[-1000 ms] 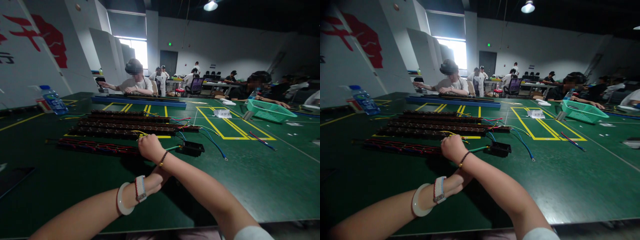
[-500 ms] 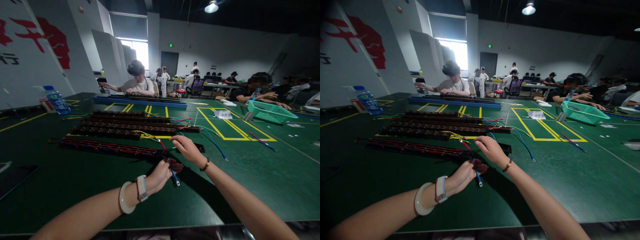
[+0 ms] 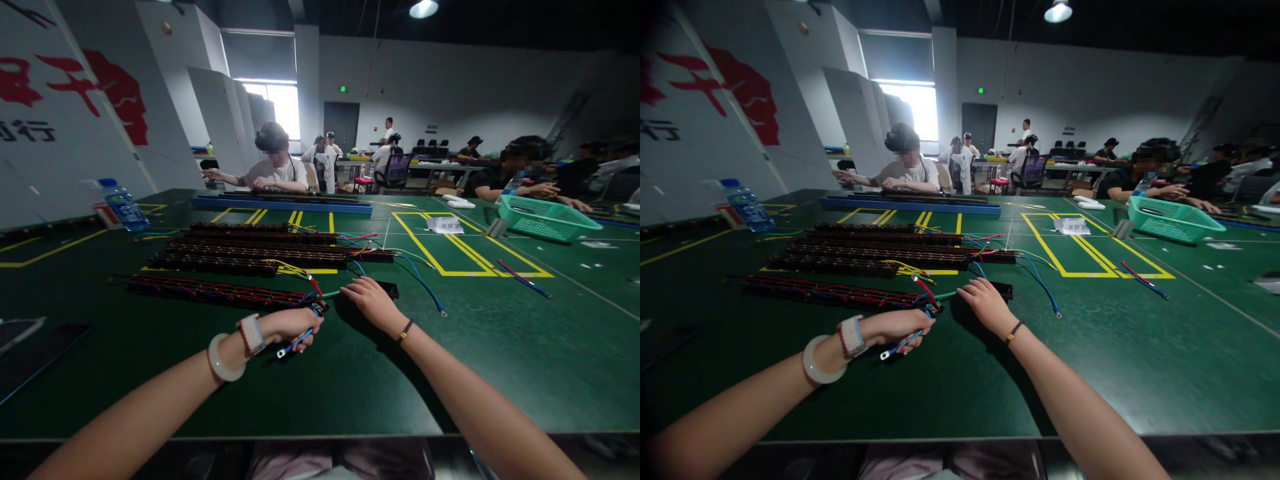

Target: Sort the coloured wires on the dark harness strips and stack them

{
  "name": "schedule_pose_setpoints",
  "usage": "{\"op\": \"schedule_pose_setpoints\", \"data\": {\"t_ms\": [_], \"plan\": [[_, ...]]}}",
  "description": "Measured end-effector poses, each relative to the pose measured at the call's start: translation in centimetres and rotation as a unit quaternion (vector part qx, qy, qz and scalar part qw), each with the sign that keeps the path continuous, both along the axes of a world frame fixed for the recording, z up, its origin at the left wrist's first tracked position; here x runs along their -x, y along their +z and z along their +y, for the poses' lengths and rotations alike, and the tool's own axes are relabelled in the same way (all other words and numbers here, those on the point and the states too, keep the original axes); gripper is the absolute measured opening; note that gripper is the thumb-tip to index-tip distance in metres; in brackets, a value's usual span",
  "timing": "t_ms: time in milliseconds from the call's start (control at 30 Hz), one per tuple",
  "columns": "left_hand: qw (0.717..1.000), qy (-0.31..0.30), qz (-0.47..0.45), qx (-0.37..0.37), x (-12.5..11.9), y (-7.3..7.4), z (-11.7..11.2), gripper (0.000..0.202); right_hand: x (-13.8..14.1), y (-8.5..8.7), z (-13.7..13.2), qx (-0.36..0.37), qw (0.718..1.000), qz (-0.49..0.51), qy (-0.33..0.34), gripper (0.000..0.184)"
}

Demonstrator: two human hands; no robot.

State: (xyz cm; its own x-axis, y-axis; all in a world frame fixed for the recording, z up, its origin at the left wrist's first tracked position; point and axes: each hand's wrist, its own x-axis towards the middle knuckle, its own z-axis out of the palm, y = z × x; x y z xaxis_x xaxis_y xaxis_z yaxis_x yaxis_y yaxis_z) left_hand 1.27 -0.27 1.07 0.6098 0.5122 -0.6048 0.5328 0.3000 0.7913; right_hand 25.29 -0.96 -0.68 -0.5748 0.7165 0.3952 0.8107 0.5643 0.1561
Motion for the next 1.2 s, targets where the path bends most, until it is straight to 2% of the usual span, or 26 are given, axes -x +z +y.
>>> {"op": "schedule_pose_setpoints", "data": {"t_ms": [67, 167, 333, 467, 567, 667, 733, 767, 867, 933, 1033, 1200], "plan": [[0.998, -0.026, 0.059, -0.010, 0.1, 0.3, 0.7, 0.032, 0.0, -0.2, -0.1, -0.002, 1.000, 0.000, 0.000, 0.037], [0.995, -0.026, 0.092, -0.018, -0.3, 0.5, 1.0, 0.037, 0.1, -0.2, -0.4, -0.009, 1.000, 0.004, -0.003, 0.036], [1.000, -0.003, -0.007, -0.021, -0.3, 1.4, -1.1, 0.046, 0.3, -0.2, -0.8, -0.022, 0.999, 0.023, -0.009, 0.036], [0.995, 0.037, -0.047, -0.074, 1.0, 2.5, -3.2, 0.053, 0.9, 0.5, -1.5, -0.084, 0.994, 0.074, -0.007, 0.036], [0.989, 0.066, -0.016, -0.132, 2.8, 2.8, -4.0, 0.054, 2.4, 1.8, -2.8, -0.139, 0.984, 0.098, 0.054, 0.035], [0.972, 0.098, 0.013, -0.213, 5.2, 2.8, -3.9, 0.047, 5.1, 2.9, -4.2, -0.141, 0.978, 0.061, 0.141, 0.038], [0.938, 0.130, 0.034, -0.320, 6.8, 2.7, -3.6, 0.042, 7.3, 3.3, -4.8, -0.118, 0.980, 0.020, 0.161, 0.047], [0.908, 0.144, 0.050, -0.390, 7.7, 2.6, -3.3, 0.040, 8.2, 3.3, -4.8, -0.103, 0.982, 0.001, 0.156, 0.054], [0.794, 0.144, 0.125, -0.577, 10.1, 1.8, -2.5, 0.045, 10.5, 2.6, -4.3, -0.085, 0.992, -0.040, 0.081, 0.063], [0.738, 0.110, 0.187, -0.639, 11.5, 1.1, -1.8, 0.051, 11.3, 1.9, -3.7, -0.104, 0.992, -0.069, 0.017, 0.056], [0.701, 0.050, 0.264, -0.660, 13.0, -0.2, -0.8, 0.056, 11.7, 1.3, -3.3, -0.123, 0.986, -0.110, -0.041, 0.044], [0.694, 0.017, 0.328, -0.640, 13.6, -1.5, 0.3, 0.059, 10.6, 1.8, -3.3, -0.041, 0.989, -0.105, -0.094, 0.038]]}}
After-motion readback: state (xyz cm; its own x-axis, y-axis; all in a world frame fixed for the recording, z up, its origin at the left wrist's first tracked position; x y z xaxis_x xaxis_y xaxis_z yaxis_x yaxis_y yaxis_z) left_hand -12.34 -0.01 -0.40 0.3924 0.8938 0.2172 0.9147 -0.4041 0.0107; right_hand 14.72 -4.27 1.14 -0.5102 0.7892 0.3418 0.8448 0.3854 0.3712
